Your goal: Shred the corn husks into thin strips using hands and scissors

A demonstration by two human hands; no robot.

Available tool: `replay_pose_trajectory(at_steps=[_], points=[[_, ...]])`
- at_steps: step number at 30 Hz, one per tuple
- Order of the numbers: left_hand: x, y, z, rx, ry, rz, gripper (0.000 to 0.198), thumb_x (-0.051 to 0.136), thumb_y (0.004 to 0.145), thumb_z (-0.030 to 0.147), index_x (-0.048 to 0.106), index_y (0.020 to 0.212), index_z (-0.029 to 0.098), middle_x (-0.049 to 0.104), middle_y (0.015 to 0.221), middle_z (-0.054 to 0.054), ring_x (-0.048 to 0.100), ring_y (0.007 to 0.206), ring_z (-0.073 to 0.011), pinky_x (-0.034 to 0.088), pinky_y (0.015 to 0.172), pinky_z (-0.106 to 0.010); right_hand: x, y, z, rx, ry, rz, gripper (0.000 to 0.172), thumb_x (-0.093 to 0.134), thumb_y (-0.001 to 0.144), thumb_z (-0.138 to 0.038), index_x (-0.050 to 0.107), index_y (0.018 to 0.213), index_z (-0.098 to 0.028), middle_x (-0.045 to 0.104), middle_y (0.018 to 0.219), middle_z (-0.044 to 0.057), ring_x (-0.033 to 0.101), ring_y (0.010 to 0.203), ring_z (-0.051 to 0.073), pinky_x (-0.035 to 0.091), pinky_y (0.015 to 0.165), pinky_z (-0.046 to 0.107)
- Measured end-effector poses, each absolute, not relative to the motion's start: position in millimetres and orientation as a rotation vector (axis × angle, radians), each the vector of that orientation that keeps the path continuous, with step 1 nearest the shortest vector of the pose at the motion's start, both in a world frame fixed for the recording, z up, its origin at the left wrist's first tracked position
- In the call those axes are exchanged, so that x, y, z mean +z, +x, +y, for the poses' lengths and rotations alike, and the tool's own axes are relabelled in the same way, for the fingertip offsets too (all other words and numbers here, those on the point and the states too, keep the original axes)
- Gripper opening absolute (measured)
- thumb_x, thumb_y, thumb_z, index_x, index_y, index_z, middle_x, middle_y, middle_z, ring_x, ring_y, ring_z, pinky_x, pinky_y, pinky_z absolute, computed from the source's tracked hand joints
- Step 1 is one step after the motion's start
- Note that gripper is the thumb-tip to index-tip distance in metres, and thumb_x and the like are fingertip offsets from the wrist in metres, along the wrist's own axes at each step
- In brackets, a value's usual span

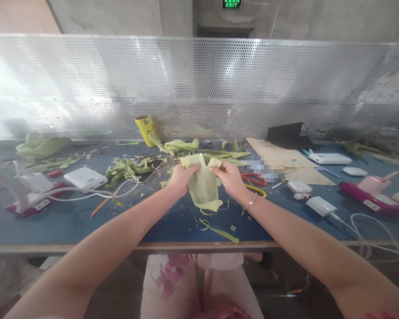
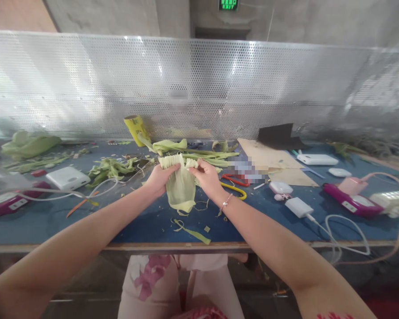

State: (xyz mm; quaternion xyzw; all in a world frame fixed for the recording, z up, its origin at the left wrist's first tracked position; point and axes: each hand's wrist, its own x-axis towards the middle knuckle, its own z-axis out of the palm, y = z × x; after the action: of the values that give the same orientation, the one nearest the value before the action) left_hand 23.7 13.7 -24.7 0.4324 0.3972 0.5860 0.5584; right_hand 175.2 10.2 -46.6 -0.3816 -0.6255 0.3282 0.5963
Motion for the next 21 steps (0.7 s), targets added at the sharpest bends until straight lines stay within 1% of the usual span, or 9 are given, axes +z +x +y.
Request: replay_pose_trajectory(at_steps=[4,7,13,18,21], points=[[-23,22,16,1.402,0.948,0.972,0.023,0.073,0.059,0.021,0.065,0.079,0.014,0.07,0.074,-0.007,0.066,0.066,-0.0228,0.054,0.068,-0.039,-49,175,13,0.8,-0.848,-1.425,0.021,0.062,0.072,-0.04,0.06,0.082,-0.022,0.064,0.082,0.002,0.059,0.077,0.018,0.048,0.075,0.034],[-23,20,20,1.441,0.918,0.997,0.021,0.072,0.06,0.02,0.065,0.079,0.015,0.07,0.074,-0.007,0.067,0.068,-0.0224,0.053,0.07,-0.039,-49,175,13,0.836,-0.816,-1.414,0.021,0.063,0.072,-0.041,0.06,0.082,-0.023,0.064,0.083,0.002,0.06,0.078,0.018,0.048,0.077,0.035],[-24,20,19,1.421,0.97,0.973,0.028,0.075,0.057,0.026,0.066,0.081,0.014,0.07,0.078,-0.008,0.066,0.069,-0.0218,0.053,0.07,-0.038,-43,178,10,0.939,-0.749,-1.373,0.022,0.062,0.073,-0.041,0.059,0.086,-0.023,0.065,0.085,0.002,0.062,0.078,0.017,0.05,0.076,0.035],[-24,23,14,1.411,1.175,1.027,0.035,0.078,0.054,0.031,0.067,0.082,0.015,0.071,0.081,-0.008,0.065,0.07,-0.0211,0.052,0.068,-0.035,-34,171,1,1.102,-0.749,-1.426,0.036,0.07,0.065,-0.039,0.057,0.095,-0.024,0.066,0.099,0.004,0.062,0.09,0.02,0.051,0.078,0.035],[-24,25,11,1.372,1.306,1.033,0.036,0.079,0.052,0.031,0.066,0.082,0.015,0.07,0.08,-0.007,0.065,0.071,-0.0209,0.051,0.067,-0.033,-33,166,-3,1.186,-0.814,-1.429,0.035,0.07,0.064,-0.038,0.059,0.092,-0.021,0.068,0.098,0.005,0.063,0.091,0.022,0.051,0.078,0.036]])
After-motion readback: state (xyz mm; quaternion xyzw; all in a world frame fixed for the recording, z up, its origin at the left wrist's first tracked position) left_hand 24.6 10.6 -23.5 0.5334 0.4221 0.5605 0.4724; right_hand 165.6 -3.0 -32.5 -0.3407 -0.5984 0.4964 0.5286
